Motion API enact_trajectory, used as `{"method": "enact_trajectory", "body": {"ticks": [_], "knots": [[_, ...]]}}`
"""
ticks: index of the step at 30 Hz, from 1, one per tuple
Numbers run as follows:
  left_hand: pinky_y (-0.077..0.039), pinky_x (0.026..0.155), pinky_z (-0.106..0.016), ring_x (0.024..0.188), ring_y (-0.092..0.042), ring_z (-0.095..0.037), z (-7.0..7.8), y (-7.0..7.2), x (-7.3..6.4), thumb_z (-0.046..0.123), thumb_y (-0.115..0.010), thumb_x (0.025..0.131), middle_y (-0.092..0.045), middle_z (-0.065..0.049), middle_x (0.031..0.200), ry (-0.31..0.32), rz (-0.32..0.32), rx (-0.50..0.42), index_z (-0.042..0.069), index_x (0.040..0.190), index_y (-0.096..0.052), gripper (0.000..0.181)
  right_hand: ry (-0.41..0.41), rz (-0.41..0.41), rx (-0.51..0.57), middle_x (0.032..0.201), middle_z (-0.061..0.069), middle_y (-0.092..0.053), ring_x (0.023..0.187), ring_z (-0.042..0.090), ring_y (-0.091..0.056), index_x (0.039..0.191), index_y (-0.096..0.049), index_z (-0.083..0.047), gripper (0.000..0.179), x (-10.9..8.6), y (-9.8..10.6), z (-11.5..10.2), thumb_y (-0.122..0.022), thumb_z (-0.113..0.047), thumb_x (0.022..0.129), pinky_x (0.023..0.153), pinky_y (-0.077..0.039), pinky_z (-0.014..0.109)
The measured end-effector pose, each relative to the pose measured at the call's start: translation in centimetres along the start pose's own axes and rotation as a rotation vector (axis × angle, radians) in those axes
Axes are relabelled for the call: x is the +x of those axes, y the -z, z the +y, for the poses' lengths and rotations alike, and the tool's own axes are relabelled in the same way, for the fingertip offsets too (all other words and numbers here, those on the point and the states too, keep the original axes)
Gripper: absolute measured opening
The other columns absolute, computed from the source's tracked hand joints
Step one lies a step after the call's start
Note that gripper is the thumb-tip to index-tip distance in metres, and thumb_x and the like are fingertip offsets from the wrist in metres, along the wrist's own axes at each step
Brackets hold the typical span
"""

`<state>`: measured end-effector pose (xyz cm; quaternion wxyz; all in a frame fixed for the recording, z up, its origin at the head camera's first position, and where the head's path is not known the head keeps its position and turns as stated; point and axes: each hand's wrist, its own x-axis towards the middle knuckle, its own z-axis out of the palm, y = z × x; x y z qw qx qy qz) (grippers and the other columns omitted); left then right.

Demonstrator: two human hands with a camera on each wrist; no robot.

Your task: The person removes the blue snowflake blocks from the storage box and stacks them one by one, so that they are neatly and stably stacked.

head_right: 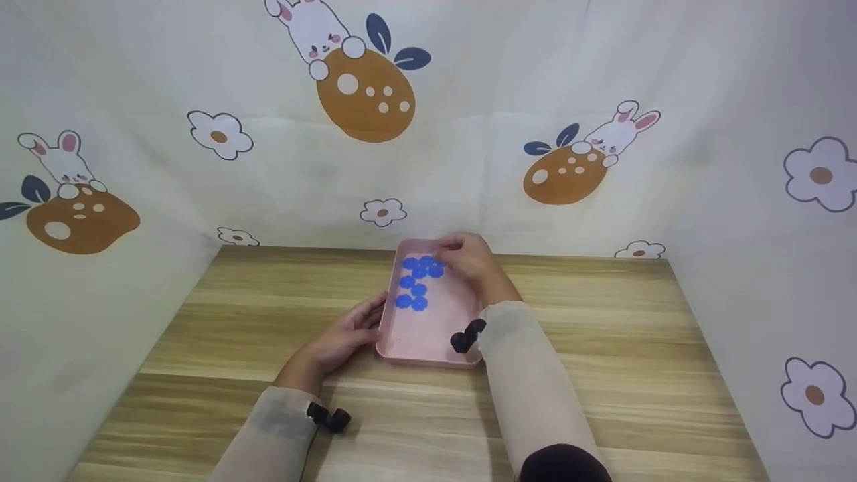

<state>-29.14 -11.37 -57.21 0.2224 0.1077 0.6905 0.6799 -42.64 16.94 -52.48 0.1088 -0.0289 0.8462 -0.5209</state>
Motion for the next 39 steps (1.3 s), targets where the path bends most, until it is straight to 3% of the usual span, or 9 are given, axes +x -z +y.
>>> {"method": "enact_trajectory", "body": {"ticks": [4,11,16,22,30,34,39], "knots": [[-0.024,0.136,-0.049,0.167,-0.024,-0.029,0.0,0.0,0.1,0.003,-0.06,0.1,-0.023,-0.006,0.18,-0.005,-0.005,0.007,0.02,0.172,-0.025,0.082,0.008,0.009,-0.017,0.132,0.011,-0.072,0.118,0.029,-0.066,0.132,-0.074,-0.012,0.036,0.6,-0.4,0.2,-0.074,-0.022,0.097,0.106,-0.059,0.042],[-0.021,0.137,-0.049,0.168,-0.02,-0.032,-0.3,0.2,0.4,-0.001,-0.058,0.099,-0.021,-0.011,0.18,-0.041,-0.025,-0.01,0.012,0.172,-0.021,0.083,0.067,-0.024,-0.125,0.13,0.012,-0.074,0.114,0.024,-0.065,0.128,-0.077,-0.007,0.04,1.5,-1.1,0.9,-0.08,-0.019,0.09,0.1,-0.057,0.034],[-0.022,0.137,-0.047,0.168,-0.021,-0.028,-0.2,0.2,0.4,0.0,-0.058,0.099,-0.022,-0.007,0.18,-0.023,-0.016,-0.002,0.015,0.172,-0.023,0.083,0.052,-0.034,-0.2,0.132,0.009,-0.073,0.113,0.024,-0.065,0.125,-0.078,-0.008,0.039,1.6,-1.3,1.0,-0.082,-0.018,0.088,0.098,-0.057,0.034],[-0.021,0.137,-0.048,0.168,-0.021,-0.029,-0.2,0.1,0.3,0.002,-0.06,0.099,-0.022,-0.007,0.181,-0.009,-0.003,0.003,0.018,0.172,-0.024,0.082,0.04,-0.04,-0.211,0.134,0.007,-0.072,0.115,0.025,-0.065,0.121,-0.08,-0.009,0.036,1.5,-1.6,1.3,-0.083,-0.013,0.086,0.099,-0.058,0.036],[-0.021,0.137,-0.048,0.168,-0.021,-0.029,-0.1,0.1,0.3,0.0,-0.058,0.099,-0.021,-0.008,0.181,-0.02,-0.015,-0.003,0.017,0.172,-0.023,0.083,0.017,-0.038,-0.259,0.136,0.006,-0.071,0.121,0.028,-0.064,0.117,-0.083,-0.013,0.032,1.3,-1.6,1.1,-0.086,-0.013,0.086,0.108,-0.058,0.045],[-0.022,0.137,-0.047,0.168,-0.021,-0.028,0.0,0.1,0.2,0.001,-0.059,0.099,-0.022,-0.006,0.181,-0.014,-0.007,0.009,0.019,0.172,-0.023,0.083,0.048,-0.033,-0.31,0.136,0.006,-0.072,0.123,0.028,-0.065,0.116,-0.083,-0.013,0.033,1.4,-1.7,1.2,-0.088,-0.015,0.084,0.112,-0.056,0.046],[-0.023,0.136,-0.049,0.168,-0.02,-0.031,-0.2,0.0,0.3,-0.001,-0.056,0.099,-0.019,-0.011,0.181,-0.039,-0.036,-0.007,0.013,0.173,-0.02,0.083,0.078,-0.032,-0.361,0.139,0.006,-0.071,0.13,0.027,-0.061,0.118,-0.084,-0.013,0.037,1.4,-1.8,1.5,-0.088,-0.019,0.081,0.117,-0.053,0.046]]}}
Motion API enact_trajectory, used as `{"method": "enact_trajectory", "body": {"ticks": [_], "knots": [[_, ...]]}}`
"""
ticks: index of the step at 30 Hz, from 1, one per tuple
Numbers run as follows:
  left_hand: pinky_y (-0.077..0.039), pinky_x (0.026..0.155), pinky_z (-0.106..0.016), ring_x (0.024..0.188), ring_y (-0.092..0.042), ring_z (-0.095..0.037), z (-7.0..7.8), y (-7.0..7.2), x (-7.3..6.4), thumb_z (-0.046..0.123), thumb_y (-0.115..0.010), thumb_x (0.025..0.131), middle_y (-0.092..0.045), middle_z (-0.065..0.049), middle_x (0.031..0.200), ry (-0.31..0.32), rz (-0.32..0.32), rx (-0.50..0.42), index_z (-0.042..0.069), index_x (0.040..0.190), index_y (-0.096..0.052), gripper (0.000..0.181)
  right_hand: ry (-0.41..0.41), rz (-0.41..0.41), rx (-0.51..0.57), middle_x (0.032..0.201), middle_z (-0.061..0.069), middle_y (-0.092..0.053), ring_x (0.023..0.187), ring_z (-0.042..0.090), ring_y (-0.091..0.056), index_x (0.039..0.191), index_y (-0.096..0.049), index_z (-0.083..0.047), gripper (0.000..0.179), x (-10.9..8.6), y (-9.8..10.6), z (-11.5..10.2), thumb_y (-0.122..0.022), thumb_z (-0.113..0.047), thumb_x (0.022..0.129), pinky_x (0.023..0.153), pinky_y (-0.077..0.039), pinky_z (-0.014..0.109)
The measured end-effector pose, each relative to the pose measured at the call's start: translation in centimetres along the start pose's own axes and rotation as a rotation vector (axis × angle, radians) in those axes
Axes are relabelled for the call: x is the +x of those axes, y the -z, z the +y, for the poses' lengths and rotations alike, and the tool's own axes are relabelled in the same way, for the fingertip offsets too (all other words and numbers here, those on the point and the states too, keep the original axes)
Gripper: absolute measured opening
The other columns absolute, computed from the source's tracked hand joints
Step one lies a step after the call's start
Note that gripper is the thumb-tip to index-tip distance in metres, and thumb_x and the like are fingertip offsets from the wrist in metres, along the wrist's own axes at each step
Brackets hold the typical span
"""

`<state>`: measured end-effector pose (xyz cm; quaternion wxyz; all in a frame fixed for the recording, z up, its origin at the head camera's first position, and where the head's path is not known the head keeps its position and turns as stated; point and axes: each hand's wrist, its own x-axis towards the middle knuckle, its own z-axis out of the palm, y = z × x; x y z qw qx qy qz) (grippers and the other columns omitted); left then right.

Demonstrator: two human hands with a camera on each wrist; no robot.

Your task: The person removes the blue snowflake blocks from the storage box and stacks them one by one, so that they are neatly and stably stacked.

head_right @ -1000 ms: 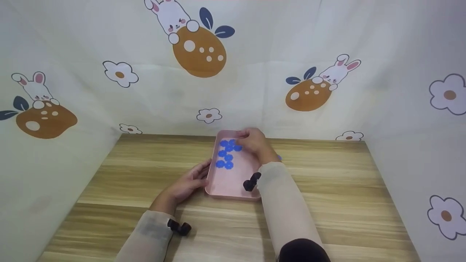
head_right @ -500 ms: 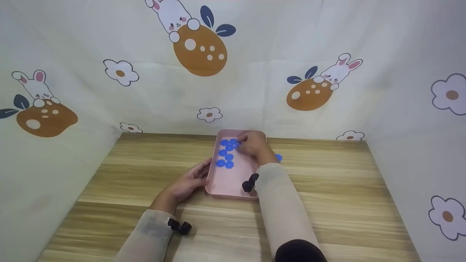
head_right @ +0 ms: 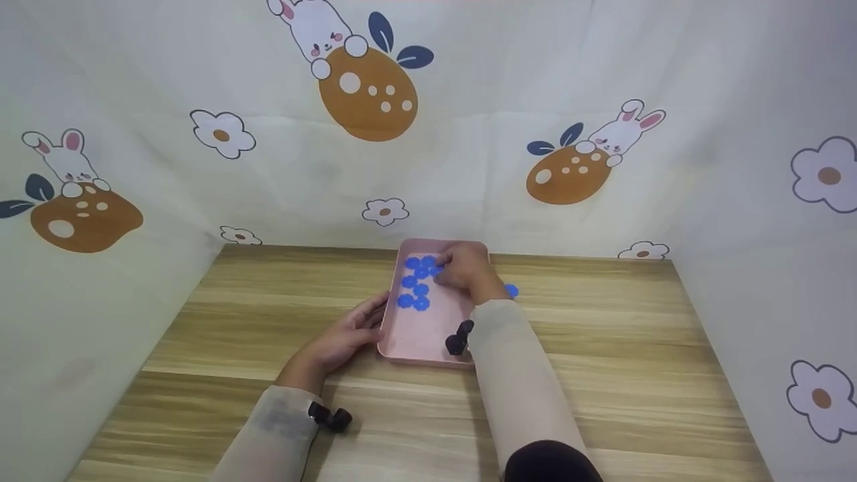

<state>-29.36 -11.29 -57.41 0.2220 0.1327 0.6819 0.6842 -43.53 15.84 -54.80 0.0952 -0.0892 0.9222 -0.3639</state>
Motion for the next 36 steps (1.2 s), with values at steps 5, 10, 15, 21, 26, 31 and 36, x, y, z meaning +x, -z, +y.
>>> {"method": "enact_trajectory", "body": {"ticks": [5,10,15,21,26,31,36], "knots": [[-0.023,0.136,-0.049,0.168,-0.02,-0.033,-0.13,0.06,0.12,-0.001,-0.057,0.099,-0.02,-0.013,0.181,-0.008,-0.002,-0.006,0.011,0.172,-0.019,0.083,-0.055,-0.012,0.027,0.143,0.007,-0.065,0.135,0.03,-0.056,0.119,-0.084,-0.016,0.038,0.0,-0.05,-0.11,-0.089,-0.02,0.082,0.121,-0.05,0.05],[-0.022,0.137,-0.049,0.168,-0.019,-0.033,-0.1,0.03,0.09,-0.003,-0.055,0.099,-0.019,-0.013,0.181,-0.01,-0.005,-0.015,0.011,0.172,-0.019,0.083,-0.064,-0.015,0.028,0.146,0.007,-0.064,0.138,0.031,-0.055,0.118,-0.084,-0.015,0.037,-0.06,-0.1,-0.22,-0.089,-0.02,0.082,0.122,-0.049,0.05],[-0.021,0.137,-0.05,0.168,-0.017,-0.033,-0.04,-0.03,0.13,-0.004,-0.054,0.099,-0.017,-0.013,0.181,-0.012,-0.011,-0.029,0.01,0.172,-0.018,0.083,-0.063,-0.017,0.01,0.14,0.006,-0.067,0.13,0.029,-0.059,0.113,-0.084,-0.016,0.032,-0.14,-0.07,-0.22,-0.088,-0.021,0.082,0.115,-0.055,0.048],[-0.023,0.136,-0.05,0.168,-0.019,-0.034,0.06,-0.1,0.02,-0.003,-0.055,0.099,-0.018,-0.014,0.181,-0.016,-0.006,-0.027,0.01,0.172,-0.018,0.083,-0.057,-0.012,-0.004,0.121,0.006,-0.071,0.109,0.026,-0.065,0.105,-0.084,-0.017,0.026,-0.28,-0.13,-0.2,-0.088,-0.022,0.08,0.091,-0.06,0.037],[-0.023,0.136,-0.051,0.168,-0.019,-0.035,0.01,-0.1,-0.02,-0.004,-0.055,0.099,-0.018,-0.016,0.18,-0.025,-0.007,-0.032,0.009,0.172,-0.018,0.083,-0.028,0.0,-0.026,0.112,0.003,-0.072,0.103,0.023,-0.065,0.102,-0.083,-0.017,0.023,-0.28,-0.22,-0.22,-0.087,-0.022,0.08,0.083,-0.057,0.032],[-0.022,0.137,-0.05,0.168,-0.018,-0.034,-0.19,0.0,0.11,-0.005,-0.054,0.099,-0.018,-0.016,0.181,-0.035,-0.016,-0.028,0.007,0.172,-0.018,0.082,0.028,0.006,-0.068,0.1,0.001,-0.075,0.096,0.02,-0.066,0.102,-0.082,-0.013,0.024,-0.22,-0.18,-0.04,-0.086,-0.021,0.08,0.083,-0.054,0.028],[-0.023,0.136,-0.05,0.168,-0.018,-0.033,-0.17,0.02,0.16,-0.003,-0.055,0.099,-0.019,-0.015,0.181,-0.02,-0.008,-0.02,0.007,0.172,-0.019,0.082,0.023,0.007,-0.042,0.1,0.003,-0.075,0.095,0.02,-0.065,0.104,-0.082,-0.013,0.026,-0.34,-0.11,-0.04,-0.088,-0.02,0.08,0.084,-0.055,0.03]]}}
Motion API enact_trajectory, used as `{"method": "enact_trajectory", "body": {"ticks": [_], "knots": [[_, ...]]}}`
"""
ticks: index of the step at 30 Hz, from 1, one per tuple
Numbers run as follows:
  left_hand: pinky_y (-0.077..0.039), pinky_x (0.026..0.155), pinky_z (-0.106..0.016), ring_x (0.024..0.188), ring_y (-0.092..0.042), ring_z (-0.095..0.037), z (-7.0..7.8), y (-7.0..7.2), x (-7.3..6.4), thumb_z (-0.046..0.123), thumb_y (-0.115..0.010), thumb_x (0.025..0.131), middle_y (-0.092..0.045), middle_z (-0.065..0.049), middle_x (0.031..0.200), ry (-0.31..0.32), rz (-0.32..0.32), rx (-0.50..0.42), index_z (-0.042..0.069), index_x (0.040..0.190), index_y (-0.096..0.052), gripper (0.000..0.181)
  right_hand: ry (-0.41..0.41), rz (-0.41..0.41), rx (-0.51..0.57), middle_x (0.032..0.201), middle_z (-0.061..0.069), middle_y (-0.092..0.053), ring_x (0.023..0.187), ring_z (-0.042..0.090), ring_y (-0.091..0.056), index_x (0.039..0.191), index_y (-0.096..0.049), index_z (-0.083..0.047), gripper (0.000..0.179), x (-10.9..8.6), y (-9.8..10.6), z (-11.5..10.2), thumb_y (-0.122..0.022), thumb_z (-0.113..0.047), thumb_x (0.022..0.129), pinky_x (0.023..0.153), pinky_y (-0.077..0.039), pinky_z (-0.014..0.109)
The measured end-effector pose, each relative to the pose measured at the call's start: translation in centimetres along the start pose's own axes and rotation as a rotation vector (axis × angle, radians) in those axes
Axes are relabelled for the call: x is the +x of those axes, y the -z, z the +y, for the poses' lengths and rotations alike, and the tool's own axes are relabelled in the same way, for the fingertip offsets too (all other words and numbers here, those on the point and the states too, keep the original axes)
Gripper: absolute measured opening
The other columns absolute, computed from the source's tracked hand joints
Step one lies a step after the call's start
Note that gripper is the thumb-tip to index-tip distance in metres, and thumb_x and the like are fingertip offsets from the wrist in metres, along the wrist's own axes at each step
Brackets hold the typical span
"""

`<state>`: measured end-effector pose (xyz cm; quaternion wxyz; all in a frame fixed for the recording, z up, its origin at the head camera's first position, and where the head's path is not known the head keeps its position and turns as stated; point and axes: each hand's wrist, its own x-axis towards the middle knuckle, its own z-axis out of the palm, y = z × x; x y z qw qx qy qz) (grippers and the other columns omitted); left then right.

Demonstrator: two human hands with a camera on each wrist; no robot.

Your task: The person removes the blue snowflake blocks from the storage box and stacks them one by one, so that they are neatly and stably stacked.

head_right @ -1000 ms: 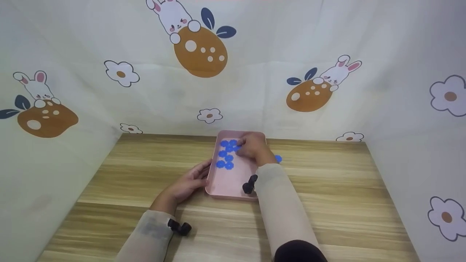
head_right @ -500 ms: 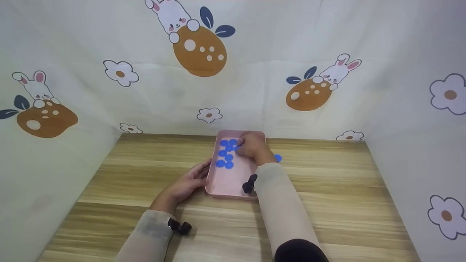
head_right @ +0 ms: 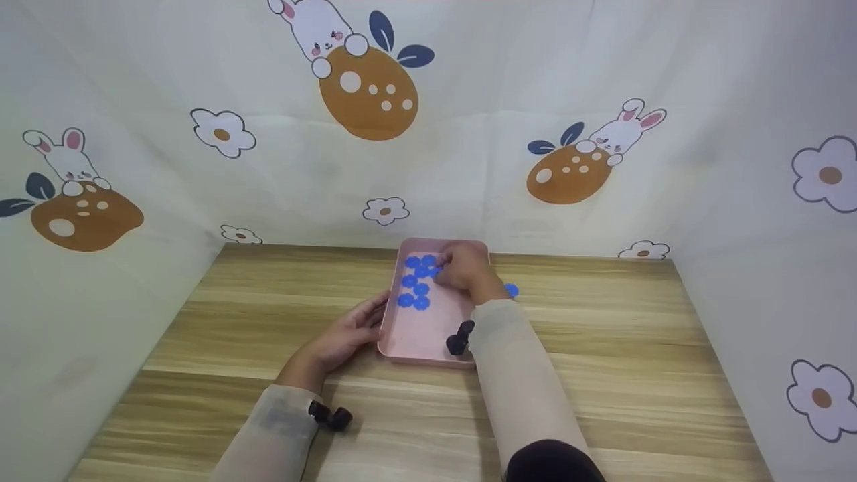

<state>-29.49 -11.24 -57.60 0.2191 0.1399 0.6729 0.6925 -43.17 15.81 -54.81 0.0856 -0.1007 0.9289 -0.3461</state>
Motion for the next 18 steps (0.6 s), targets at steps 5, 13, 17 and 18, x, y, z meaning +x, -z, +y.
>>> {"method": "enact_trajectory", "body": {"ticks": [5,13,17,18], "knots": [[-0.023,0.136,-0.05,0.168,-0.018,-0.034,0.16,0.0,0.04,-0.003,-0.056,0.099,-0.019,-0.015,0.181,0.006,-0.001,-0.001,0.008,0.172,-0.019,0.083,-0.015,0.004,0.065,0.121,0.008,-0.074,0.112,0.024,-0.065,0.111,-0.084,-0.012,0.029,0.09,0.13,0.0,-0.088,-0.017,0.083,0.101,-0.059,0.04],[-0.021,0.137,-0.05,0.168,-0.02,-0.034,0.31,0.03,-0.06,-0.003,-0.056,0.098,-0.02,-0.014,0.18,0.007,0.005,0.025,0.008,0.172,-0.02,0.083,-0.049,0.008,0.103,0.135,0.007,-0.071,0.126,0.029,-0.062,0.11,-0.084,-0.014,0.023,0.4,0.12,0.21,-0.079,-0.014,0.088,0.11,-0.058,0.048],[-0.022,0.137,-0.05,0.168,-0.021,-0.033,0.27,0.05,-0.09,-0.002,-0.057,0.099,-0.021,-0.013,0.18,0.025,0.015,0.024,0.011,0.172,-0.021,0.082,-0.049,0.022,0.103,0.137,0.007,-0.071,0.13,0.03,-0.062,0.11,-0.085,-0.014,0.022,0.44,0.08,0.15,-0.074,-0.016,0.092,0.115,-0.055,0.049],[-0.022,0.137,-0.051,0.168,-0.021,-0.033,0.24,0.05,-0.08,-0.002,-0.057,0.099,-0.022,-0.013,0.18,0.025,0.017,0.021,0.011,0.172,-0.021,0.082,-0.042,0.026,0.098,0.138,0.008,-0.071,0.132,0.03,-0.062,0.111,-0.085,-0.013,0.022,0.41,0.1,0.12,-0.073,-0.016,0.093,0.116,-0.054,0.049]]}}
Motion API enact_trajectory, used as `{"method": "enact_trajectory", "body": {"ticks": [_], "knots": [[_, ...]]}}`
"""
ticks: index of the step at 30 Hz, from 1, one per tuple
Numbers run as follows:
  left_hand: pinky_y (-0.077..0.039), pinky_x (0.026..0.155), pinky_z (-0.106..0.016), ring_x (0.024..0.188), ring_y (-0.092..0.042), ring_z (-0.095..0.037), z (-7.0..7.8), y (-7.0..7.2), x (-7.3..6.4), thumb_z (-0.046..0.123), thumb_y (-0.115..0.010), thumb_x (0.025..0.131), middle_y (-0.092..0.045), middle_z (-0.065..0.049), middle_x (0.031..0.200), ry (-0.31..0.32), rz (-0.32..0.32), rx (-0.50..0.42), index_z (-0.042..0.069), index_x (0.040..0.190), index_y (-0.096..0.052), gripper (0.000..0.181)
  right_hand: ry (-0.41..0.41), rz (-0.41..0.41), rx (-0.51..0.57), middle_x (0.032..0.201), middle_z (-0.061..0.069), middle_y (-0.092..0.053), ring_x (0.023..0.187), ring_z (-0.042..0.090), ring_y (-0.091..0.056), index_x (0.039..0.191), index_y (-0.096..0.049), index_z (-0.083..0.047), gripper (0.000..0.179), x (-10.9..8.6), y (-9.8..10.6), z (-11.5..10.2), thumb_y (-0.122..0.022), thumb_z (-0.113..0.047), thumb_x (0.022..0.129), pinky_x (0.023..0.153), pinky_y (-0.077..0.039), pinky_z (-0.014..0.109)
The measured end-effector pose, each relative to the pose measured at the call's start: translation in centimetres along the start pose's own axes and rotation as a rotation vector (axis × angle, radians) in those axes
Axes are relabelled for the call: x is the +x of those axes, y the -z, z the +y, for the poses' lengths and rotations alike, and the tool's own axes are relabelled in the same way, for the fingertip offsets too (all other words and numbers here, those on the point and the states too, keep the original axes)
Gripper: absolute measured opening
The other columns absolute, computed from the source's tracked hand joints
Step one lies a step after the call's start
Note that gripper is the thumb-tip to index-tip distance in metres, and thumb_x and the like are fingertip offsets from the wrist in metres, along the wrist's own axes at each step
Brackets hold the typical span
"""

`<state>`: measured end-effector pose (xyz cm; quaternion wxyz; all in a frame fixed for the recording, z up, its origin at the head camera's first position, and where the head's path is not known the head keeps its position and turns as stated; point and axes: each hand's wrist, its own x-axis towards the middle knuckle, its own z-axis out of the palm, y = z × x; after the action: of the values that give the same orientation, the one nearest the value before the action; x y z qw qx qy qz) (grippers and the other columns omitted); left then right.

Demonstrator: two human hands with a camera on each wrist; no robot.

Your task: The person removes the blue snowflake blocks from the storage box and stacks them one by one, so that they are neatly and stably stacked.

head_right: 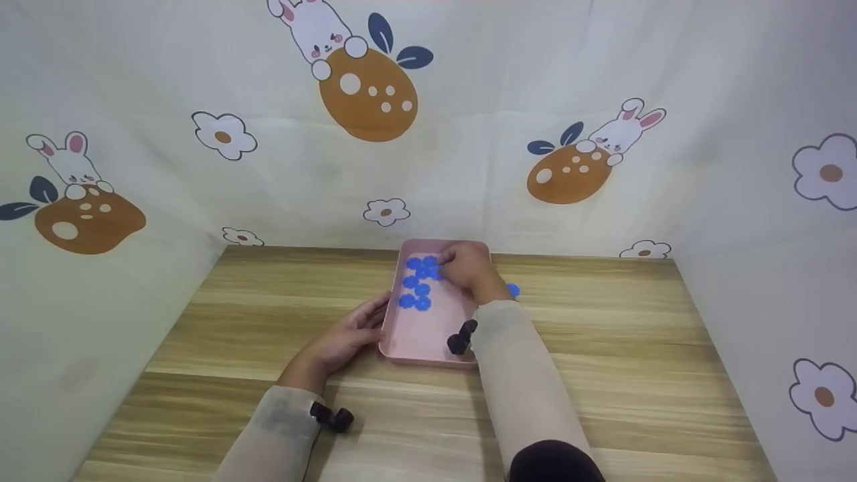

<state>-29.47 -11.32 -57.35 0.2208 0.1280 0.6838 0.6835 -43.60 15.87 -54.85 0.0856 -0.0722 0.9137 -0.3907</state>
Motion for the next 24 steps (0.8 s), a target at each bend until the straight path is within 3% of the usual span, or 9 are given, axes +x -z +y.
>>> {"method": "enact_trajectory", "body": {"ticks": [8,15,18,24], "knots": [[-0.023,0.136,-0.049,0.169,-0.017,-0.031,-0.1,-0.2,0.2,-0.002,-0.057,0.099,-0.018,-0.011,0.181,-0.012,-0.02,-0.025,0.012,0.172,-0.019,0.084,0.071,0.035,-0.016,0.131,0.011,-0.077,0.126,0.031,-0.067,0.118,-0.083,-0.01,0.026,-0.4,0.6,-0.6,-0.067,-0.02,0.1,0.115,-0.052,0.049],[-0.021,0.137,-0.05,0.169,-0.017,-0.031,0.1,-0.1,0.0,0.0,-0.059,0.099,-0.018,-0.011,0.181,-0.004,-0.008,-0.016,0.012,0.172,-0.02,0.084,0.038,0.008,0.163,0.118,0.011,-0.076,0.105,0.024,-0.065,0.118,-0.081,-0.008,0.023,-1.0,1.3,-1.6,-0.065,-0.017,0.104,0.088,-0.056,0.032],[-0.021,0.137,-0.05,0.169,-0.017,-0.031,0.0,0.0,0.0,0.0,-0.059,0.098,-0.019,-0.011,0.181,-0.001,-0.006,-0.02,0.012,0.172,-0.02,0.085,0.036,0.008,0.192,0.111,0.009,-0.075,0.098,0.021,-0.065,0.118,-0.081,-0.008,0.024,-1.7,1.9,-2.2,-0.064,-0.019,0.105,0.082,-0.056,0.027],[-0.022,0.137,-0.05,0.168,-0.019,-0.033,-0.1,0.1,0.1,0.0,-0.06,0.099,-0.019,-0.012,0.181,-0.002,-0.007,-0.02,0.011,0.172,-0.02,0.084,0.004,0.042,0.273,0.109,0.01,-0.076,0.093,0.019,-0.067,0.122,-0.08,-0.008,0.026,-3.3,3.6,-1.9,-0.064,-0.022,0.106,0.092,-0.063,0.04]]}}
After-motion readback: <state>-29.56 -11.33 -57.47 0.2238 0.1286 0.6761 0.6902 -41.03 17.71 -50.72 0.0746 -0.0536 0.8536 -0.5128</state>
